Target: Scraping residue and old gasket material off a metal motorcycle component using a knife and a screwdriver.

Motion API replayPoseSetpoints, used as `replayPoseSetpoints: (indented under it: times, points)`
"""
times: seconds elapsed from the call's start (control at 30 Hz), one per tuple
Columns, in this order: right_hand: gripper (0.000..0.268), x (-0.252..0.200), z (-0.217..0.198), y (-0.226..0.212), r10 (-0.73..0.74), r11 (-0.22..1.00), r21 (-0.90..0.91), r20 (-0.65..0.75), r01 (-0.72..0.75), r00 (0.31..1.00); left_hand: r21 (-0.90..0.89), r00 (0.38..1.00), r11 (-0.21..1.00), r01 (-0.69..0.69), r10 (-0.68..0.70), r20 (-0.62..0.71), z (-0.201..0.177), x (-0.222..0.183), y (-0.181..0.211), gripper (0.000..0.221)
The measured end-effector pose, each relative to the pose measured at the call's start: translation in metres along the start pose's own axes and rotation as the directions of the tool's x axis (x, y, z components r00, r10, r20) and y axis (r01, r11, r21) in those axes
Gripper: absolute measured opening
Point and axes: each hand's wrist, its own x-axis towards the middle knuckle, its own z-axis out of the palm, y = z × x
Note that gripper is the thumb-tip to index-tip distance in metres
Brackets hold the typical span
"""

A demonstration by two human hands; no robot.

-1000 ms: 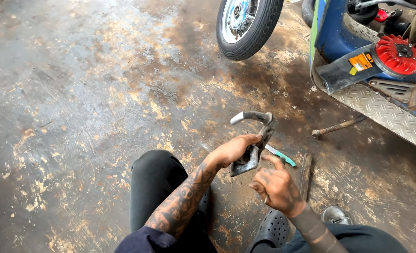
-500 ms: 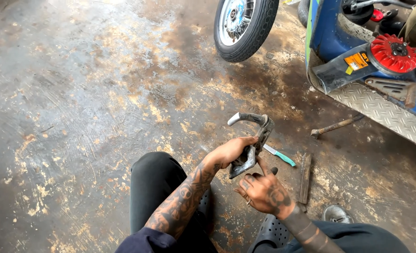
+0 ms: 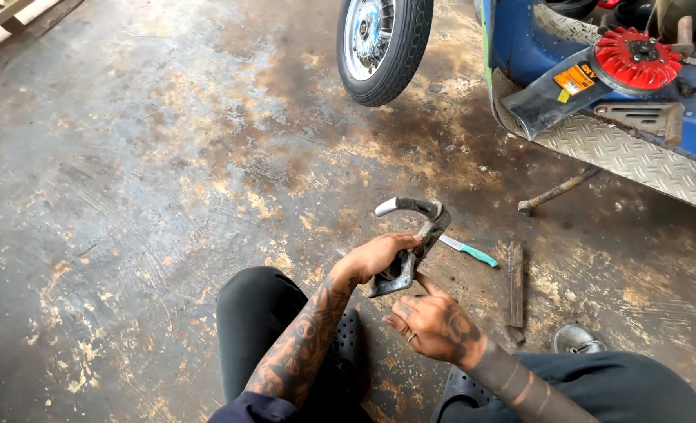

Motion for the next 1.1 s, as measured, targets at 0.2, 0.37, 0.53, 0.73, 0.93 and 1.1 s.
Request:
replayPoseSetpoints:
  times: [0.2,0.37,0.53,0.73,0.93,1.1]
  points:
    - [0.034,-0.011,0.008,0.019,0.138,0.960,0.250,-0.028,-0.127,0.990,0.500,0.978,0.842,-0.204,0.197,0.068,-0.003,0.019,-0.017,0.050]
    - [0.047,0.004,-0.034,0.020,0.341,0.798,0.548,-0.066,-0.252,0.938,0.252,0.991,0.962,-0.107,0.122,-0.046,0.002,0.002,0.006,0.064]
    - [0.050,-0.004,-0.024,0.028,0.470,0.709,0.591,0.012,-0.386,0.883,0.079,0.994,0.993,-0.089,0.094,-0.058,0.004,-0.023,0.029,0.087]
    - [0.056,-0.003,-0.007,0.026,0.642,0.442,0.848,-0.073,-0.291,0.763,0.058,0.972,0.977,-0.206,0.212,-0.105,0.021,-0.029,0.022,0.072]
    - [0.051,0.009,-0.018,0.022,0.751,0.219,0.973,-0.124,-0.068,0.649,0.012,0.910,0.930,-0.367,0.362,-0.200,0.041,-0.039,0.031,0.063]
    - [0.053,-0.002,-0.013,0.031,0.764,0.229,0.963,-0.089,-0.139,0.639,-0.068,0.845,0.852,-0.520,0.500,-0.191,0.036,-0.004,-0.007,0.042]
